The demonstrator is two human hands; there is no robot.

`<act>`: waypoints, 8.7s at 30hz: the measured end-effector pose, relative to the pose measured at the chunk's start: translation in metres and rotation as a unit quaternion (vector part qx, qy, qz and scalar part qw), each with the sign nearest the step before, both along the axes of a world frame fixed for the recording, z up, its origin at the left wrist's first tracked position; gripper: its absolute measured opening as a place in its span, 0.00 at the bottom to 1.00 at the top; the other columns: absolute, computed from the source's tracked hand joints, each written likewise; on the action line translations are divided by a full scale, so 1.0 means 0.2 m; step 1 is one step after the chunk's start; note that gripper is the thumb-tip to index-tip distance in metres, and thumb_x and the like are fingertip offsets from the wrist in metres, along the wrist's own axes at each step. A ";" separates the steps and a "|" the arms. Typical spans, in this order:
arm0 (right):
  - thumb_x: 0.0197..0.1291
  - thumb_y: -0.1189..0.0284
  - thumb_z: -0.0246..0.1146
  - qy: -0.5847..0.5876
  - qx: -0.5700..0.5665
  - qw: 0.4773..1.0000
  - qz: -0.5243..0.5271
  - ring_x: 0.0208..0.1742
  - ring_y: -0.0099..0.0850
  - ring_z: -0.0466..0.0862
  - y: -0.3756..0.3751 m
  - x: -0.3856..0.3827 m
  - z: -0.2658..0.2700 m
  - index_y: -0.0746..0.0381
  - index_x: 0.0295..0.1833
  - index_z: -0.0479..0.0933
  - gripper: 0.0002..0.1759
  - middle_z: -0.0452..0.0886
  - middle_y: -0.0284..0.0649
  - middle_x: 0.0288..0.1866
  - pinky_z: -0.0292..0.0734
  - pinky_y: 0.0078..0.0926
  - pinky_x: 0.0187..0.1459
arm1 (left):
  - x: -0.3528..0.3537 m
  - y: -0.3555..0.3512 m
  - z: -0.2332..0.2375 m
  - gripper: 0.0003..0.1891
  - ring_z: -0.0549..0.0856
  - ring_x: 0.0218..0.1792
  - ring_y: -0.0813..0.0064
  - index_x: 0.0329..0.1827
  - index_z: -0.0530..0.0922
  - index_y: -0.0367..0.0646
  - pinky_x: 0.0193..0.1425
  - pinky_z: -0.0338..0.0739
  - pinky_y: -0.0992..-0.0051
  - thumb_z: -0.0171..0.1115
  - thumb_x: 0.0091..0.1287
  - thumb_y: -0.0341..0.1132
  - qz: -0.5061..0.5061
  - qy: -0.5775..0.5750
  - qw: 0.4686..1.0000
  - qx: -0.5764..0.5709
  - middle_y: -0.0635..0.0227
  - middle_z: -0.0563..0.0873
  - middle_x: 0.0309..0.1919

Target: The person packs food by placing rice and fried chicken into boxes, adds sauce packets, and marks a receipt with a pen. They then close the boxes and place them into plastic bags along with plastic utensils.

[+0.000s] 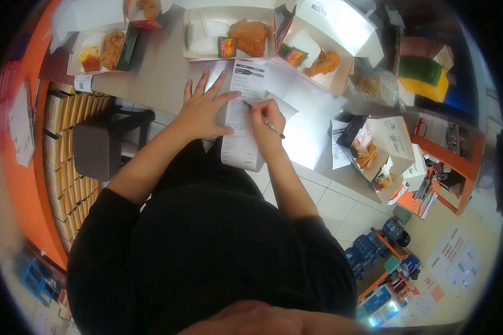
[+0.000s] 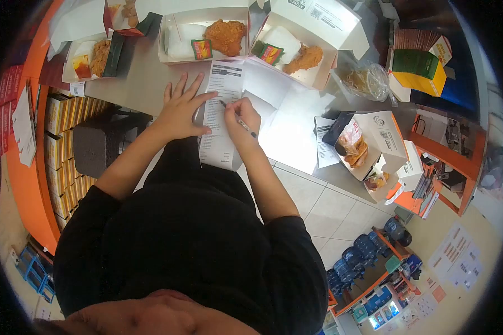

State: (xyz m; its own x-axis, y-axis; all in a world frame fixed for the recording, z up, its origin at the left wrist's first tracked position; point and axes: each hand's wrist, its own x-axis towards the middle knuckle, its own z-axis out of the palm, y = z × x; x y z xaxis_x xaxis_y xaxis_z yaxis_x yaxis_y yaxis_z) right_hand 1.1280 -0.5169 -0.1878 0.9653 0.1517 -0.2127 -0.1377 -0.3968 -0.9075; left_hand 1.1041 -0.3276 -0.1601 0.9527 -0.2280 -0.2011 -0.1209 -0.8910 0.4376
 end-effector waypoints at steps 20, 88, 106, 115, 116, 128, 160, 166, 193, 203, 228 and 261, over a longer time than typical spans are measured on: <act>0.53 0.74 0.64 -0.072 -0.023 0.977 0.199 0.26 0.30 0.79 -0.06 0.02 0.09 0.63 0.28 0.73 0.08 0.78 0.40 0.24 0.74 0.24 0.31 | 0.00 0.01 -0.01 0.47 0.41 0.75 0.51 0.66 0.66 0.70 0.68 0.37 0.36 0.75 0.36 0.57 -0.004 0.009 1.000 0.011 0.63 0.49 0.75; 0.56 0.74 0.56 -0.248 -0.341 0.900 0.111 0.70 0.52 0.60 0.04 -0.04 0.01 0.57 0.57 0.71 0.21 0.66 0.44 0.67 0.49 0.62 0.66 | 0.08 0.78 0.02 0.15 0.82 0.42 0.50 0.52 0.75 0.34 0.47 0.74 0.62 0.47 0.68 0.32 0.261 -0.075 0.934 -0.230 0.43 0.81 0.37; 0.60 0.62 0.60 0.010 0.057 0.998 -0.019 0.55 0.35 0.77 -0.08 0.47 0.56 0.62 0.63 0.66 0.28 0.77 0.47 0.56 0.71 0.28 0.55 | 0.16 0.61 -0.02 0.20 0.81 0.47 0.60 0.59 0.70 0.33 0.51 0.73 0.69 0.53 0.67 0.34 0.191 0.064 0.917 -0.345 0.46 0.81 0.45; 0.56 0.76 0.58 -0.110 -0.237 0.963 -0.067 0.43 0.38 0.83 -0.07 0.45 0.49 0.64 0.44 0.79 0.10 0.83 0.46 0.40 0.76 0.29 0.46 | 0.30 0.62 0.21 0.13 0.81 0.40 0.54 0.48 0.78 0.36 0.48 0.75 0.66 0.57 0.61 0.29 0.133 -0.159 0.961 -0.181 0.56 0.83 0.42; 0.56 0.79 0.56 -0.130 -0.186 0.973 -0.040 0.47 0.37 0.82 -0.14 0.38 0.35 0.64 0.46 0.78 0.12 0.83 0.46 0.42 0.75 0.28 0.50 | 0.23 0.68 0.08 0.13 0.82 0.44 0.57 0.48 0.78 0.36 0.52 0.75 0.68 0.55 0.61 0.27 0.072 -0.175 0.964 -0.185 0.56 0.83 0.44; 0.68 0.58 0.48 0.139 0.094 0.985 -0.039 0.37 0.27 0.78 -0.16 0.41 0.48 0.66 0.47 0.75 0.21 0.79 0.40 0.37 0.72 0.25 0.43 | 0.21 0.45 0.25 0.19 0.78 0.38 0.75 0.59 0.71 0.37 0.45 0.73 0.78 0.55 0.66 0.33 0.214 0.039 0.911 -0.349 0.65 0.80 0.43; 0.60 0.68 0.58 0.015 0.029 0.999 0.037 0.38 0.30 0.79 -0.22 0.41 0.45 0.63 0.56 0.70 0.20 0.80 0.40 0.39 0.73 0.28 0.43 | 0.16 0.16 0.44 0.21 0.77 0.51 0.65 0.50 0.77 0.44 0.49 0.68 0.61 0.65 0.54 0.39 -0.106 -0.211 0.972 -0.013 0.65 0.82 0.45; 0.58 0.74 0.57 -0.141 -0.174 0.974 0.028 0.40 0.36 0.82 -0.25 0.40 0.40 0.63 0.51 0.75 0.15 0.82 0.44 0.40 0.75 0.31 0.44 | 0.26 0.47 0.33 0.17 0.76 0.54 0.60 0.50 0.78 0.44 0.56 0.69 0.61 0.60 0.56 0.31 0.168 -0.267 0.948 0.028 0.58 0.80 0.53; 0.59 0.73 0.59 0.011 -0.011 0.999 0.037 0.43 0.29 0.82 -0.19 0.25 0.30 0.65 0.52 0.73 0.15 0.82 0.44 0.42 0.75 0.25 0.46 | 0.36 0.41 0.11 0.15 0.81 0.40 0.74 0.48 0.75 0.35 0.49 0.74 0.76 0.58 0.65 0.36 0.259 0.225 0.864 -0.369 0.63 0.83 0.40; 0.53 0.70 0.65 -0.080 -0.142 0.986 0.041 0.61 0.43 0.73 -0.16 0.23 0.39 0.63 0.61 0.68 0.28 0.72 0.53 0.60 0.68 0.37 0.59 | 0.28 0.34 0.21 0.31 0.70 0.62 0.57 0.64 0.64 0.41 0.66 0.64 0.62 0.64 0.57 0.37 0.108 -0.165 0.963 -0.182 0.54 0.71 0.61; 0.63 0.66 0.52 -0.111 -0.120 0.955 -0.248 0.34 0.54 0.81 -0.69 0.39 0.21 0.72 0.37 0.76 0.18 0.80 0.58 0.29 0.74 0.46 0.38 | 0.15 0.11 0.11 0.30 0.62 0.69 0.49 0.66 0.68 0.62 0.60 0.64 0.41 0.51 0.58 0.26 0.020 -0.177 0.982 0.065 0.64 0.64 0.70; 0.63 0.59 0.56 0.200 0.079 0.976 -0.038 0.33 0.21 0.73 -0.83 -0.02 0.46 0.63 0.46 0.74 0.17 0.76 0.34 0.32 0.70 0.20 0.36 | 0.02 -0.20 0.45 0.17 0.78 0.40 0.75 0.48 0.75 0.40 0.44 0.71 0.76 0.57 0.63 0.42 0.225 0.203 0.888 -0.347 0.63 0.80 0.38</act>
State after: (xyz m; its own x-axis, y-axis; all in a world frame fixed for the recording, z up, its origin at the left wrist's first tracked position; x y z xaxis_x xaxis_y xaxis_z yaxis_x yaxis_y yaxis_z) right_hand 1.1230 -0.6827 -0.0949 0.8196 0.1441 -0.5546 -0.5173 -0.2300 -0.8243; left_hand 1.1077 -0.3676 -0.0692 0.8600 -0.0463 -0.5082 0.4715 -0.3088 0.8260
